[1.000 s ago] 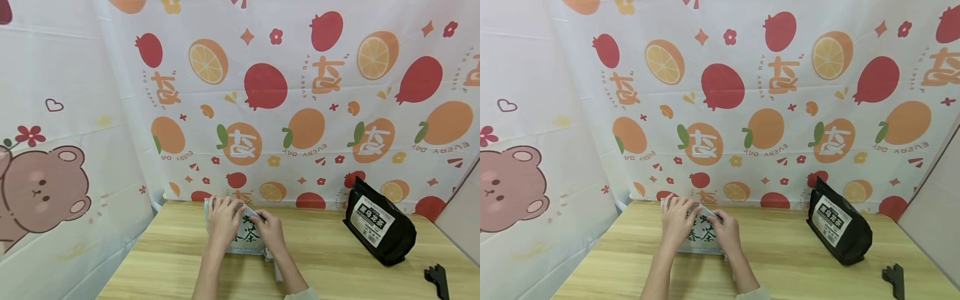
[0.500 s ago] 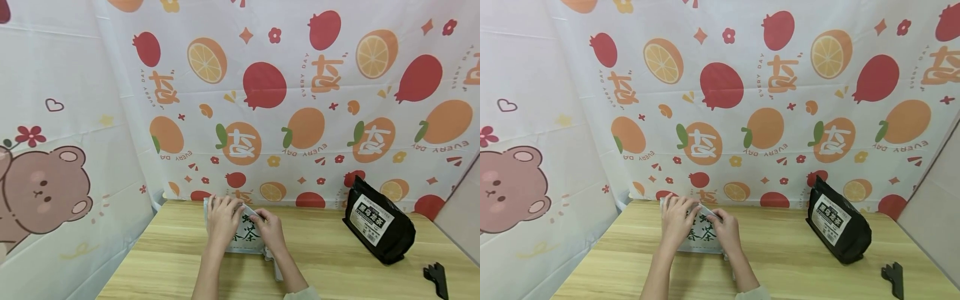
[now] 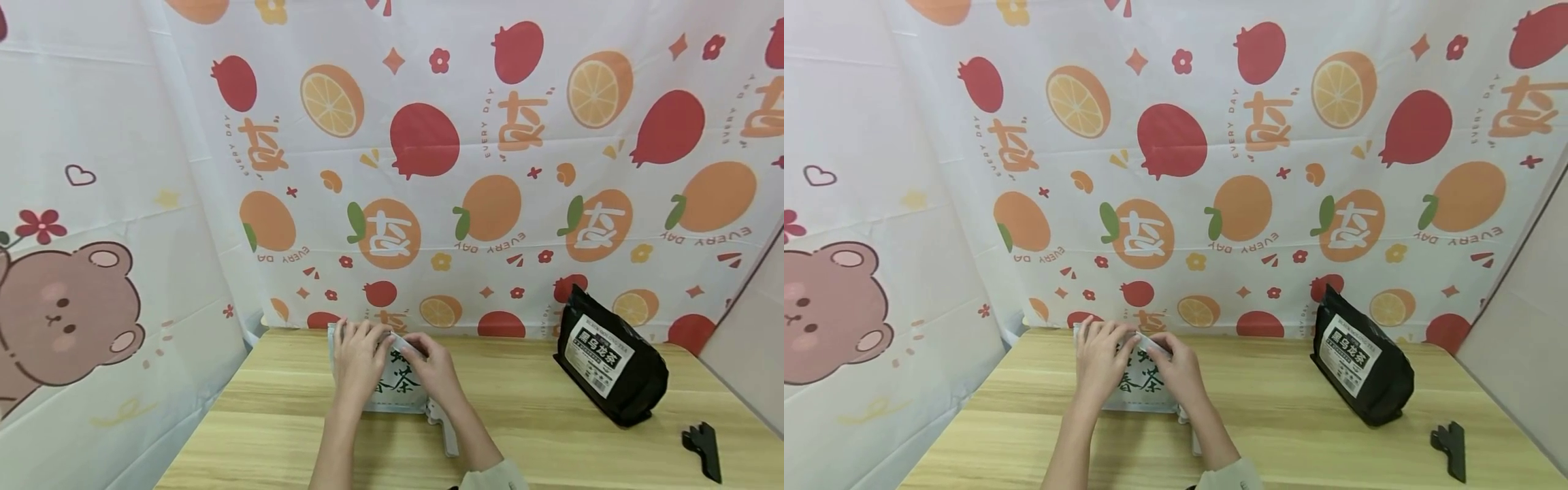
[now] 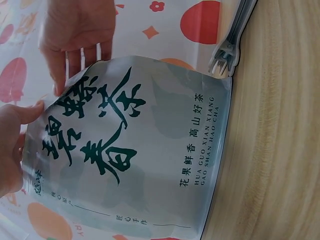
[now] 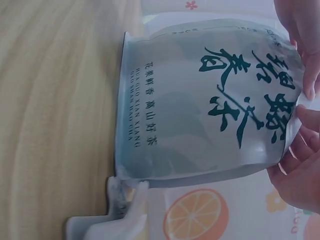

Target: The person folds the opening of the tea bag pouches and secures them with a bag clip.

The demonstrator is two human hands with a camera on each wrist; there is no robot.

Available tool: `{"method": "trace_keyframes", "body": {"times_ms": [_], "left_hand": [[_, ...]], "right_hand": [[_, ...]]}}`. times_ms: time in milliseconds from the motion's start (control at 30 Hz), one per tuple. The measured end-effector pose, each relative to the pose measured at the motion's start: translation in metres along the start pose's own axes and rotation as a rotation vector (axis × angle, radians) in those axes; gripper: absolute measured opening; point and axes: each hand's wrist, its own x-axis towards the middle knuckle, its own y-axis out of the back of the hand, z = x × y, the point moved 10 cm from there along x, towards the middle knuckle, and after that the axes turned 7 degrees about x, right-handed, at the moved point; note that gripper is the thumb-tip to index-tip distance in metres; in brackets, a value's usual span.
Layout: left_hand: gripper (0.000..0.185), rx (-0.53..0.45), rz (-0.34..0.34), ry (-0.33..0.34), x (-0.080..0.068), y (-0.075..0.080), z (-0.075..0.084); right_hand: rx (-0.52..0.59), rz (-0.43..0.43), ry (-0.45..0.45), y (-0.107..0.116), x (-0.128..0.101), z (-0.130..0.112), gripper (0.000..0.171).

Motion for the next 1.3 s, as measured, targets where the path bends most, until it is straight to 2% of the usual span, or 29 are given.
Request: {"method": "trace_keyframes", "body": {"times_ms": [300, 500, 700, 800, 900, 1067, 1200, 1300], "left_hand": [[0.01, 0.001, -0.031, 0.016, 0.001, -0.003, -0.003], [0.009, 0.013, -0.033, 0.028, 0.0, -0.004, -0.004], [0.007, 0.02, 0.011, 0.029, 0.0, -0.002, -0.003], [0.008, 0.014, 0.047, 0.023, 0.0, 0.0, -0.003], [0.01, 0.011, 0.059, 0.017, 0.0, 0.001, -0.002], [0.011, 0.01, 0.019, 0.006, 0.0, -0.002, -0.002], [0.014, 0.014, 0.018, -0.015, -0.001, -0.002, -0.001], [0.017, 0.017, 0.038, -0.025, -0.001, 0.0, 0.001]], "right_hand": [[0.012, 0.039, 0.031, -0.001, 0.005, -0.01, 0.007], [0.05, 0.064, 0.006, -0.002, 0.004, -0.015, 0.006], [0.065, 0.086, 0.007, 0.0, -0.001, -0.044, 0.004], [0.048, 0.101, 0.0, 0.001, -0.001, -0.048, 0.004], [0.039, 0.115, 0.007, 0.002, -0.001, -0.049, 0.004], [0.051, 0.139, 0.001, 0.003, -0.001, -0.049, 0.004], [0.056, 0.137, -0.016, 0.002, -0.001, -0.047, 0.004], [0.074, 0.13, -0.026, 0.002, 0.003, -0.03, 0.003]]}}
